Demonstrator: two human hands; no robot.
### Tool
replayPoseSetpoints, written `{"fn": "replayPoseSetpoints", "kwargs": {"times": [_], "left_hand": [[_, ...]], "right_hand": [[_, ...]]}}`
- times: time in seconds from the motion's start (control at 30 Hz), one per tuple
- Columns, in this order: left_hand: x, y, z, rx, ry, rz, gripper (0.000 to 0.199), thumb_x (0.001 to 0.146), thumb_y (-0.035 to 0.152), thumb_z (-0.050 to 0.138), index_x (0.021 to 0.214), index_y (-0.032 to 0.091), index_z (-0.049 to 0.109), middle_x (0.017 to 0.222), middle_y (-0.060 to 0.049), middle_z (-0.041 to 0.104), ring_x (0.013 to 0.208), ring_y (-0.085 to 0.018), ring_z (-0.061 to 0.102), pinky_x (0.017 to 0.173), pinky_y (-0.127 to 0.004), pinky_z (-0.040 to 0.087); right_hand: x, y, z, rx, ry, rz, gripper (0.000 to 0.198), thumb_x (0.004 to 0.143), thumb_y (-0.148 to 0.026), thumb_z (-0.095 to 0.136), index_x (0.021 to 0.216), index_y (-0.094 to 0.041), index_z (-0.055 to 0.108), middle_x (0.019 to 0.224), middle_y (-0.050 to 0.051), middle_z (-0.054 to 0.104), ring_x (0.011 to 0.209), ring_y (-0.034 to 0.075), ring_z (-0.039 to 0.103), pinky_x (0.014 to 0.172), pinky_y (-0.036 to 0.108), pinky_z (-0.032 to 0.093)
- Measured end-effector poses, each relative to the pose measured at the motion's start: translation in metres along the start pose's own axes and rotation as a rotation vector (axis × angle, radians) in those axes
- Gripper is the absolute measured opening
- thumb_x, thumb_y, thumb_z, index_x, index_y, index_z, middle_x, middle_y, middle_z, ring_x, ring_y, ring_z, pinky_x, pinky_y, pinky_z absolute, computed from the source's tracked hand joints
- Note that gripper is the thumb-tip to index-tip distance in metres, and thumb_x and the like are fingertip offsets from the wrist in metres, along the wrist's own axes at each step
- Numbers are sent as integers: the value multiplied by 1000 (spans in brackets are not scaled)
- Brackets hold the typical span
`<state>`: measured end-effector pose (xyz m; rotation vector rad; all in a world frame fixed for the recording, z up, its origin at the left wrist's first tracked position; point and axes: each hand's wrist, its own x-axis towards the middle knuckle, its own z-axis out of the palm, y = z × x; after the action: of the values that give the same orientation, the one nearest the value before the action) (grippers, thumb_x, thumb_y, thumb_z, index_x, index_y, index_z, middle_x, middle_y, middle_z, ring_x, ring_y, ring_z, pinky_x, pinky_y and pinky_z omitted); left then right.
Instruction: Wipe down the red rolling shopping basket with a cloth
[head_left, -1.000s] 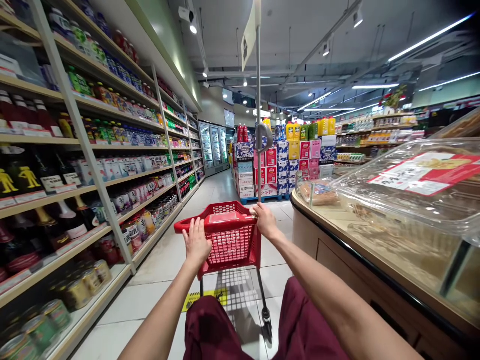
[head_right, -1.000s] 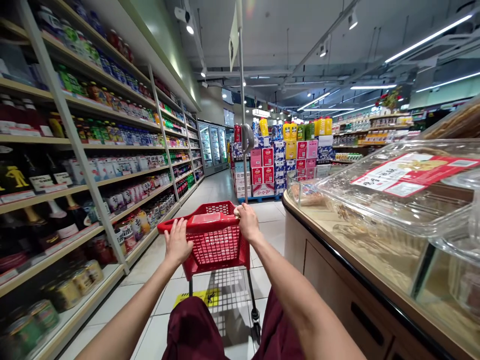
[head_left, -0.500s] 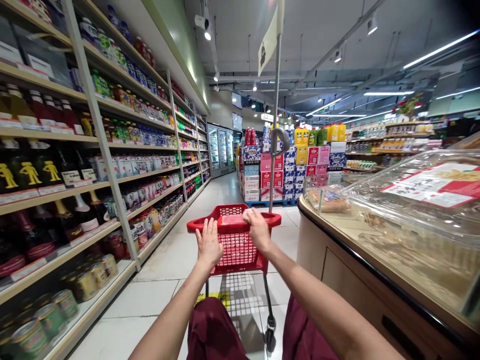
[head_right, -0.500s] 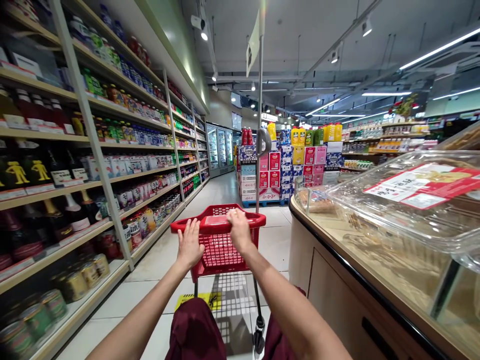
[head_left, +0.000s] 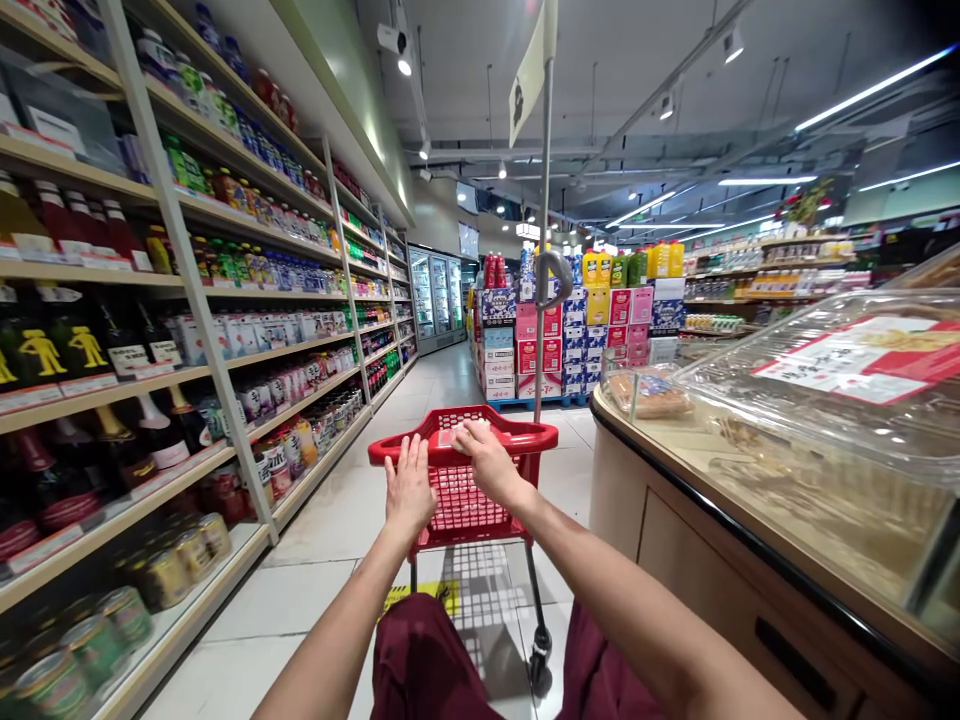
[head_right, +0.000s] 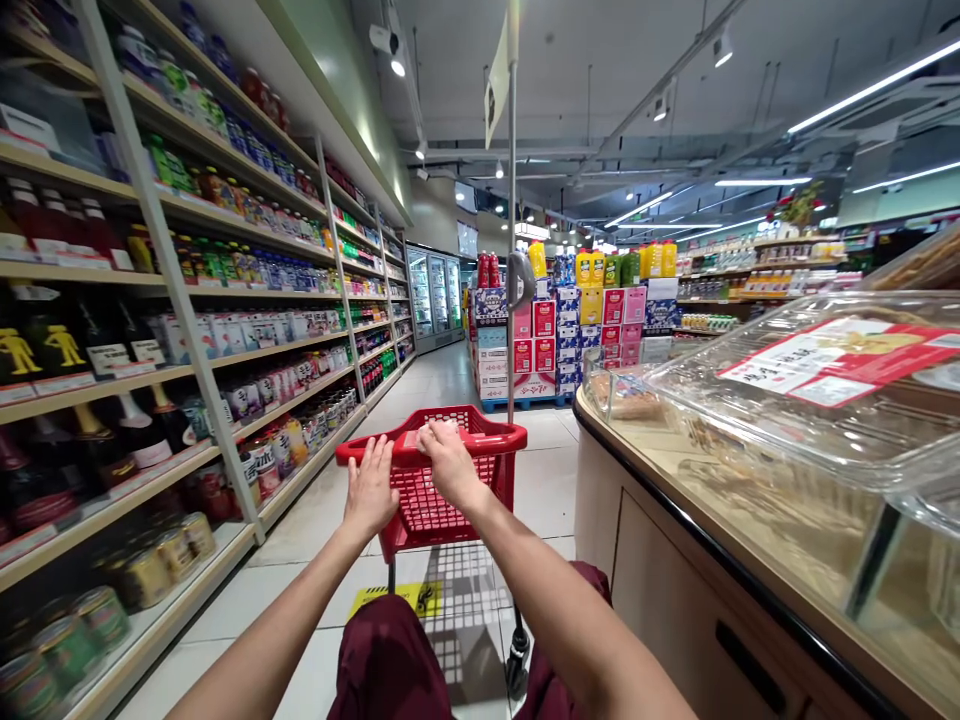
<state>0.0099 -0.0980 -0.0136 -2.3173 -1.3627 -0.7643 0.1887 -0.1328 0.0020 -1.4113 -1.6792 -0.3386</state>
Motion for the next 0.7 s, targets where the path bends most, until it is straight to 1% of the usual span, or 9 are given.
{"fn": "replayPoseSetpoints", "kwargs": {"times": [0.07, 0.17, 0.23, 0.27, 0.4, 0.47, 0.57, 0.63, 0.7], "left_hand": [[0, -2, 0, 7, 10, 0, 68, 64, 8, 40, 132, 9, 29, 141, -12, 27, 133, -24, 15, 107, -49, 17], [0, -2, 1, 8, 19, -13, 68, 64, 8, 41, 131, 9, 30, 142, -12, 26, 132, -25, 15, 107, -49, 18], [0, 0, 3, 4, 23, -16, 69, 63, 8, 42, 132, 9, 30, 142, -12, 25, 133, -26, 13, 106, -50, 17], [0, 1, 3, 3, 25, -13, 70, 63, 9, 42, 132, 9, 29, 142, -12, 25, 133, -27, 12, 106, -51, 17], [-1, 0, 5, 18, 25, 30, 71, 64, 7, 41, 133, 10, 26, 142, -11, 25, 133, -24, 11, 107, -49, 16], [-1, -2, 5, 24, 24, 45, 70, 64, 6, 39, 133, 10, 26, 142, -11, 26, 133, -23, 13, 107, -47, 17], [-2, -1, 5, 14, 23, 49, 70, 64, 6, 39, 133, 9, 27, 141, -11, 27, 133, -23, 14, 107, -47, 16], [-2, 3, 6, 3, 36, 43, 71, 63, 7, 40, 133, 9, 26, 141, -12, 26, 133, -24, 13, 107, -48, 16], [-2, 5, 7, -5, 49, 41, 72, 63, 7, 41, 133, 9, 26, 141, -12, 27, 133, -24, 13, 107, -48, 16]], "right_hand": [[0, 8, -6, -7, 19, 5, 40, 76, -1, 36, 105, -18, 57, 120, 7, 51, 114, 18, 43, 97, 31, 33], [-2, 27, -21, -39, 99, 125, 38, 78, -1, 29, 96, -14, 60, 106, 11, 58, 107, 21, 48, 94, 35, 35], [-4, 26, -19, -44, 109, 133, 41, 77, 1, 27, 98, -13, 59, 107, 12, 57, 109, 21, 46, 95, 36, 34], [-4, 19, -13, -41, 102, 110, 42, 77, 1, 27, 101, -14, 59, 111, 11, 56, 112, 20, 44, 96, 36, 33], [-5, -6, 9, -25, 23, -98, 47, 75, 1, 33, 113, -16, 54, 128, 10, 45, 122, 19, 35, 102, 39, 28], [-7, 3, 4, -37, 45, -44, 46, 76, 0, 31, 112, -16, 55, 126, 10, 47, 120, 19, 38, 101, 40, 30], [-12, 28, -16, -72, 129, 148, 43, 79, -3, 29, 110, -12, 56, 122, 15, 48, 118, 24, 39, 99, 46, 30], [-14, 33, -20, -83, 145, 178, 43, 79, -3, 27, 112, -10, 55, 125, 17, 45, 120, 27, 36, 99, 51, 27], [-15, 28, -14, -74, 113, 132, 46, 78, -1, 28, 116, -11, 52, 129, 15, 42, 123, 25, 33, 101, 49, 25]]}}
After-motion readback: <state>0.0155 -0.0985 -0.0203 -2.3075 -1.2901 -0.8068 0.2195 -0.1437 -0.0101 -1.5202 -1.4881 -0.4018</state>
